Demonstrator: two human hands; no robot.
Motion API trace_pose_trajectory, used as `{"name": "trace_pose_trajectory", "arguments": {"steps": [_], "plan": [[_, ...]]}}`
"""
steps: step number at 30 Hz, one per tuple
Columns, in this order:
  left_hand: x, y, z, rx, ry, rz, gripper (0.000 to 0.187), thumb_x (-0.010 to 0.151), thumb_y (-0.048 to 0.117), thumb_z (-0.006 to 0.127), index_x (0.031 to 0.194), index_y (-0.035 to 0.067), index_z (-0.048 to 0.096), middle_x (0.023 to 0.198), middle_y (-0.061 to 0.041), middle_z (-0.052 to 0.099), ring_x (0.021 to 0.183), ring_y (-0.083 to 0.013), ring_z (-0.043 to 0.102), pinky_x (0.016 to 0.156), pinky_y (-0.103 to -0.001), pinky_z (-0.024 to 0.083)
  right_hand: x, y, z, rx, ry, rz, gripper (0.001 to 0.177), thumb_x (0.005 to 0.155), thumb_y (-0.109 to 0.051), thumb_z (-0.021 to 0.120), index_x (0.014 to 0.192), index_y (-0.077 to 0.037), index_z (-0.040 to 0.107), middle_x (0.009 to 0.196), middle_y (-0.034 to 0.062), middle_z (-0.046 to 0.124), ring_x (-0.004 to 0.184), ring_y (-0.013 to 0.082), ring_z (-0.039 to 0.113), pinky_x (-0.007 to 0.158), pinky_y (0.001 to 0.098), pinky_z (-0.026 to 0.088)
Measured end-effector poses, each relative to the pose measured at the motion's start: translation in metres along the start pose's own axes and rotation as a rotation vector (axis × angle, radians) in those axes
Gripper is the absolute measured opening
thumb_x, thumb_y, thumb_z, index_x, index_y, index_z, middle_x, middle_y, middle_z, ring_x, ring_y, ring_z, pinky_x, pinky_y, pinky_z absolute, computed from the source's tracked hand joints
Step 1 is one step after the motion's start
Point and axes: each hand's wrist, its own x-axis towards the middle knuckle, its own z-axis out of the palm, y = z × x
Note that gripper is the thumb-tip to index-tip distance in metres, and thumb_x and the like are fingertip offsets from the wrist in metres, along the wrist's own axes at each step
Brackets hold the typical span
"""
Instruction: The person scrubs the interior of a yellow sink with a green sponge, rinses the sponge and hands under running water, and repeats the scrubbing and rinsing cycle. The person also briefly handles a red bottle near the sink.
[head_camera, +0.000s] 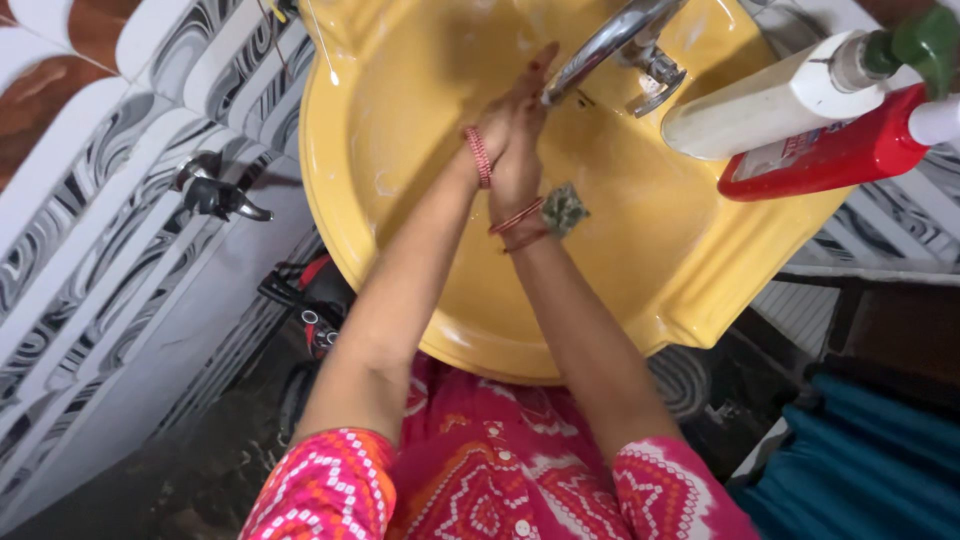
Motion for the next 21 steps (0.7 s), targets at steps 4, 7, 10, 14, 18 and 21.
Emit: {"name": "trace_pose_trajectory", "arguments": {"steps": [4, 7, 10, 14, 18, 21], "plan": [[-0.016, 0.005, 0.013, -0.093, 0.064, -0.195, 0.061, 0.11, 0.048, 0.03, 0.159, 0.013, 0.041, 0.165, -0.011, 0.035, 0.152, -0.0237, 0.03, 0.123, -0.036, 0.024, 0.021, -0.007, -0.005, -0.01, -0.023, -0.024, 0.054, 0.112, -0.038, 0.044, 0.154, -0.005, 0.038, 0.143, 0.0032, 0.052, 0.124, 0.012, 0.054, 0.107, 0.0285, 0.047], [-0.02, -0.01, 0.003, 0.036, 0.046, -0.204, 0.053, 0.11, 0.045, 0.036, 0.148, 0.009, 0.045, 0.154, -0.012, 0.036, 0.145, -0.0233, 0.03, 0.124, -0.036, 0.017, 0.013, -0.008, -0.007, -0.046, -0.072, 0.088, 0.048, 0.108, -0.034, 0.046, 0.148, -0.008, 0.041, 0.14, 0.0006, 0.056, 0.12, 0.0108, 0.057, 0.105, 0.0281, 0.048], [-0.005, -0.036, -0.011, 0.012, 0.005, -0.123, 0.05, 0.108, 0.039, 0.048, 0.125, -0.004, 0.068, 0.123, -0.022, 0.071, 0.126, -0.0328, 0.061, 0.122, -0.039, 0.031, 0.017, -0.006, -0.01, -0.007, -0.126, 0.131, 0.026, 0.118, -0.028, 0.053, 0.115, -0.002, 0.048, 0.108, 0.0045, 0.057, 0.093, 0.0145, 0.055, 0.084, 0.033, 0.047], [0.009, -0.056, 0.002, 0.025, 0.187, -0.104, 0.048, 0.107, 0.038, 0.047, 0.133, 0.0, 0.061, 0.118, -0.014, 0.069, 0.116, -0.0295, 0.065, 0.101, -0.041, 0.052, 0.035, 0.001, -0.019, -0.104, 0.129, 0.398, 0.025, 0.104, -0.027, 0.047, 0.091, -0.01, 0.059, 0.073, -0.0014, 0.056, 0.058, 0.0125, 0.05, 0.051, 0.0326, 0.04], [0.015, -0.055, 0.02, 0.95, 0.318, 0.321, 0.047, 0.09, 0.023, 0.058, 0.133, 0.004, 0.063, 0.125, -0.02, 0.071, 0.112, -0.0358, 0.065, 0.091, -0.038, 0.052, 0.04, -0.001, -0.036, -0.15, -0.01, 0.088, 0.026, 0.112, -0.02, 0.053, 0.089, -0.01, 0.049, 0.076, -0.0022, 0.046, 0.061, 0.012, 0.042, 0.053, 0.0335, 0.035], [0.002, -0.043, 0.037, 0.101, 0.475, -0.392, 0.059, 0.111, 0.047, 0.047, 0.115, -0.005, 0.073, 0.102, -0.018, 0.079, 0.103, -0.0278, 0.076, 0.094, -0.037, 0.057, 0.049, -0.007, -0.054, -0.213, -0.084, -0.089, 0.031, 0.115, -0.019, 0.053, 0.088, -0.01, 0.044, 0.077, -0.003, 0.041, 0.061, 0.0112, 0.039, 0.053, 0.0323, 0.034]]}}
